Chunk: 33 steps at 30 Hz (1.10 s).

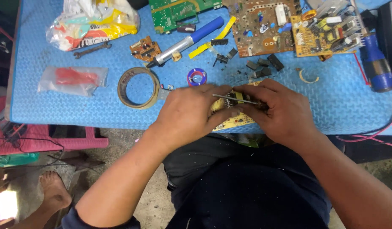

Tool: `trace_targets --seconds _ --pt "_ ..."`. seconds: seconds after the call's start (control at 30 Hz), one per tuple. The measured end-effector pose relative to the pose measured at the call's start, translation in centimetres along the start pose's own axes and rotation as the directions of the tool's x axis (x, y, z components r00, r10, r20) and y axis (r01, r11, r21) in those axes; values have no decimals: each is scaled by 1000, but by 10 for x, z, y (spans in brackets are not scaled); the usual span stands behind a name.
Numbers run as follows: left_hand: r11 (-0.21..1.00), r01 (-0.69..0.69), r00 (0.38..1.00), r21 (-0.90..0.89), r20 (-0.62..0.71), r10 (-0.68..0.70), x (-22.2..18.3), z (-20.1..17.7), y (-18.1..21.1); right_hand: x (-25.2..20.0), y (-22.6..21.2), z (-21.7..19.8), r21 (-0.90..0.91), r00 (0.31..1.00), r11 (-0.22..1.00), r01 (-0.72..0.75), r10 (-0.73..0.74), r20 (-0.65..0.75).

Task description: Removing a transformer from a circuit board using a soldering iron, desoldering pump, and screwdriver.

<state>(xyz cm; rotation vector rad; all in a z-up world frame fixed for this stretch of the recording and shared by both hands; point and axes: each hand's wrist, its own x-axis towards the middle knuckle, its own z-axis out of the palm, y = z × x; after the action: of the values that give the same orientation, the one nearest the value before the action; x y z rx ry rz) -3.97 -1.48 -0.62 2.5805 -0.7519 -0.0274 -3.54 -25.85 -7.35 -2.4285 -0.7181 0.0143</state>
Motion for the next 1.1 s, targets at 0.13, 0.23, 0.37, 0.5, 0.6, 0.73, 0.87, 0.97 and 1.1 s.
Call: trace_targets --seconds 0.13,0.23,0.37,0.5,0.6,0.73,0.87,0.97,1.1 --pt "995 43 999 -89 5 -43 4 -5 4 8 -14 -9 -27 999 999 -44 43 -31" --pt "977 -5 998 -213 -68 -9 1 1 2 5 -17 -6 -22 994 999 -40 38 -102" --pt "903 -322 929 -286 -277 244 2 11 -3 5 -16 -5 -54 985 997 -53 43 -169" --pt "871 -456 879 -184 -244 409 -5 13 -15 -1 -7 7 -70 990 996 -48 38 -133" --pt "856 -488 871 -168 -146 468 -3 15 -27 -4 -3 11 -107 992 992 -70 58 -111" --pt "831 -524 851 -187 -79 519 5 10 -33 0 -6 10 -110 990 988 -111 100 -99" --pt "819 -499 854 -283 0 520 11 7 -34 0 -2 16 -148 987 983 -109 90 -130" --pt "821 -477 865 -314 0 502 11 9 -35 3 -9 11 -167 983 981 -103 76 -165" --pt "801 -484 859 -353 -18 511 13 11 -37 3 -9 10 -177 983 981 -75 43 -179"
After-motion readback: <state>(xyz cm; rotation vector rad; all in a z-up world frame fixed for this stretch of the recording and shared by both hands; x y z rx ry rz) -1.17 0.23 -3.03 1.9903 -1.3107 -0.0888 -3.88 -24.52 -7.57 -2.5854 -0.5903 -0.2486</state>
